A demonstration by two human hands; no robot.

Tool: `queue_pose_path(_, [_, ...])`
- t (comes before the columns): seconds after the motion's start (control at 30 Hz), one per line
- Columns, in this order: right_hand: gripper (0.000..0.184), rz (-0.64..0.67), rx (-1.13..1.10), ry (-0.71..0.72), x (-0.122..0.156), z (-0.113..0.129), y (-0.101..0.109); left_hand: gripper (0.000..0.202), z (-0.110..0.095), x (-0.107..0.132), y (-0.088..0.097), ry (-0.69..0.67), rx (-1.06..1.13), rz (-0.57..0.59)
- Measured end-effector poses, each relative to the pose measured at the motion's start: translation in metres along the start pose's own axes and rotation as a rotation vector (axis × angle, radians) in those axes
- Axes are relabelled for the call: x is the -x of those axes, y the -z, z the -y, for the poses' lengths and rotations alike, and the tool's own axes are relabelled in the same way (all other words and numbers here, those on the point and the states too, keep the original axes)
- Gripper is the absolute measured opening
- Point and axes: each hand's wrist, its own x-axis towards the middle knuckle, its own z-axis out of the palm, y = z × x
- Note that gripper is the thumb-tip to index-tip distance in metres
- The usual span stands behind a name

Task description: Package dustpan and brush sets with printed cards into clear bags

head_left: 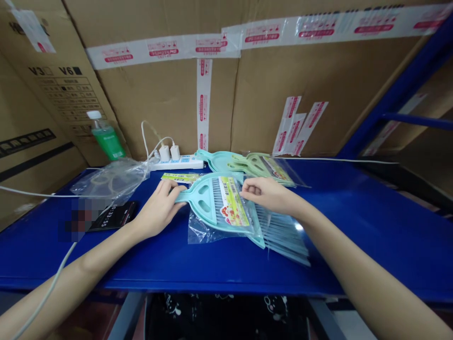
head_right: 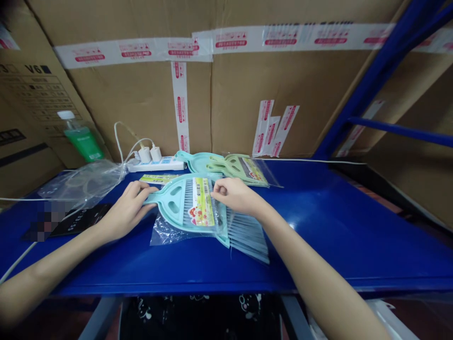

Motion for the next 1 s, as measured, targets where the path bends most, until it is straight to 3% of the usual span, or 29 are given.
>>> queue_pose_path(0.3, [0.017,0.062,-0.35,0.101,-0.004,-0.007,0.005,0.025,0.003,0.001,-0.002,-0.013,-0.012,-0.008])
queue_pose_path(0.57, [0.048,0.065,-0.279,0.09,-0.01,-0.016,-0.012,0.024,0.0,0.002,0.001,-0.011,0.011,-0.017])
queue_pose_path(1.0, [0.055,0.126,-0.352,0.048,-0.011,-0.012,-0.013,0.025,-0.002,0.003,0.004,-0.002,0.045,0.001])
